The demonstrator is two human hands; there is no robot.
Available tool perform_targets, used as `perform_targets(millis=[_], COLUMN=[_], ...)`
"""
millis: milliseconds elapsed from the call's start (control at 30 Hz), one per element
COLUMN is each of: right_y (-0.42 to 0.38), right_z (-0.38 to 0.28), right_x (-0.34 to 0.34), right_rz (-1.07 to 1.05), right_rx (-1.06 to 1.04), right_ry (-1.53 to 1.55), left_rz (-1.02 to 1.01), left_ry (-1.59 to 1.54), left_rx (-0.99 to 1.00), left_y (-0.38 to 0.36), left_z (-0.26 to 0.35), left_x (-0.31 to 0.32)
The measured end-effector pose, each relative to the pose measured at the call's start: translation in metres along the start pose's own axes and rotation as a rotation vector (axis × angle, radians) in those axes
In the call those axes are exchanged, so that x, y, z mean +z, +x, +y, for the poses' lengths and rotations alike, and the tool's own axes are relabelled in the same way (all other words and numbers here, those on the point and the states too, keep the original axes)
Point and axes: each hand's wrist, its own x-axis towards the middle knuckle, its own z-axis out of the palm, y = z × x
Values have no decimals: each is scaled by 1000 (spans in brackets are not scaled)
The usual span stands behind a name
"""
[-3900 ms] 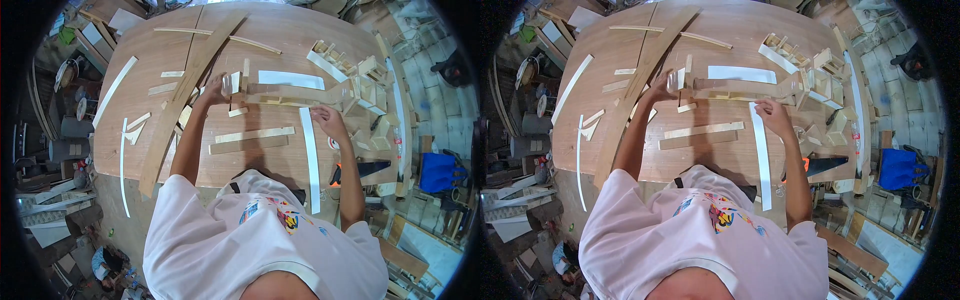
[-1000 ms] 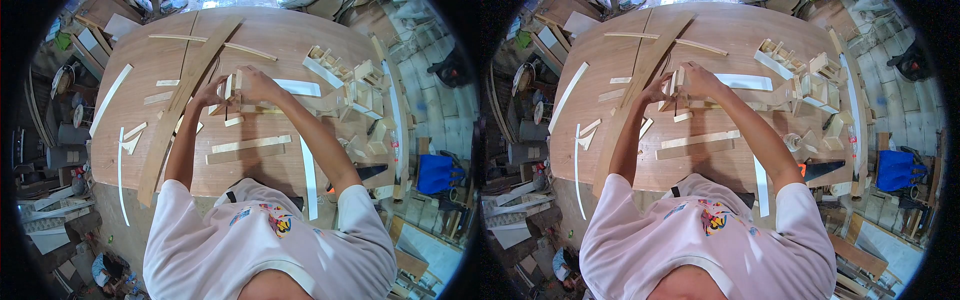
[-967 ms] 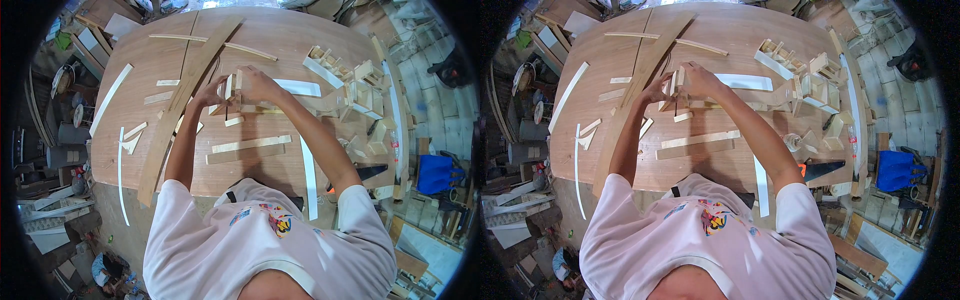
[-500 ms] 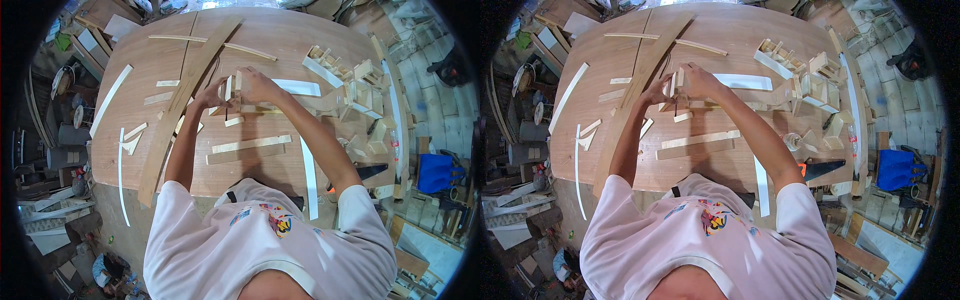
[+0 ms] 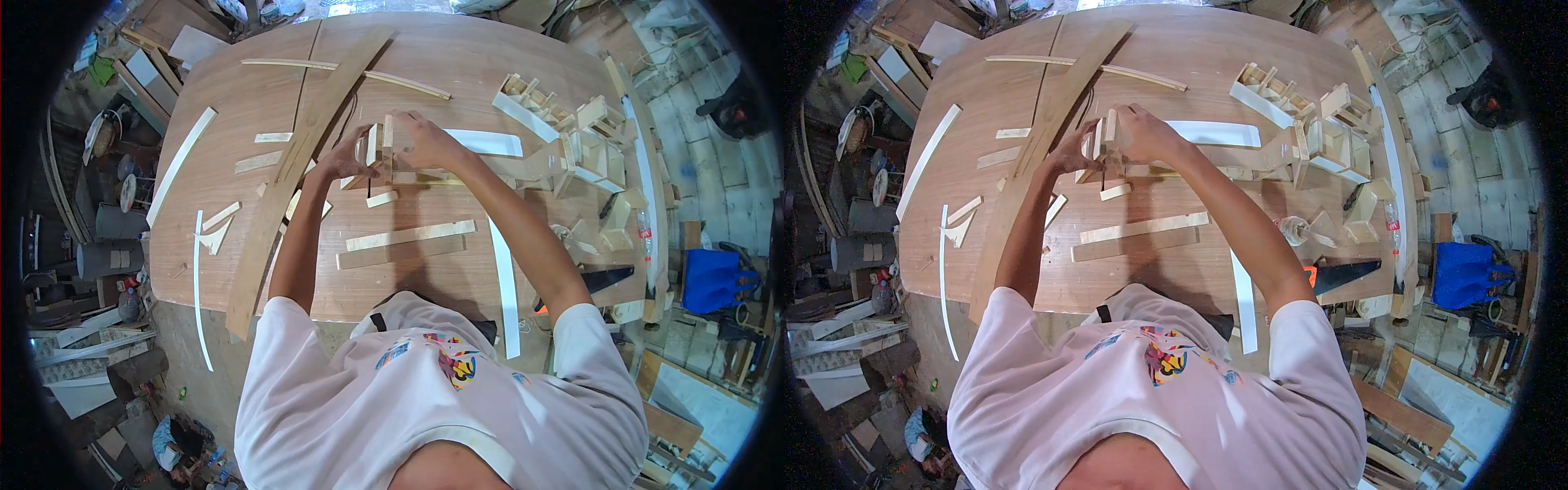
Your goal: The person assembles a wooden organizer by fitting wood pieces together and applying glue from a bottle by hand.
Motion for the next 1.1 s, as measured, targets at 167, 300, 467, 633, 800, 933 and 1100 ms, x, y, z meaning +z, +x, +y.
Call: perform_targets(millis=[167,300,467,633,800,933,1100], right_y=[-14,-29,-34,-31,-36,-26,-7], right_z=[11,22,29,20,29,41,19], right_x=[-3,-12,-12,-4,14,14,-2], right_rz=[40,69,101,-100,-50,25,42], right_rx=[3,49,18,150,127,63,-90], right_ry=[-10,59,56,34,-27,64,144], left_rz=[34,33,24,11,498,631,535], left_ry=[0,-23,9,-25,200,2,-119], left_rx=[62,39,94,92,280,25,-58], left_y=[-1,-6,-3,-8,-36,-75,-76], left_z=[-12,-14,-21,-9,8,-18,-37], left_x=[3,2,3,3,8,54,135])
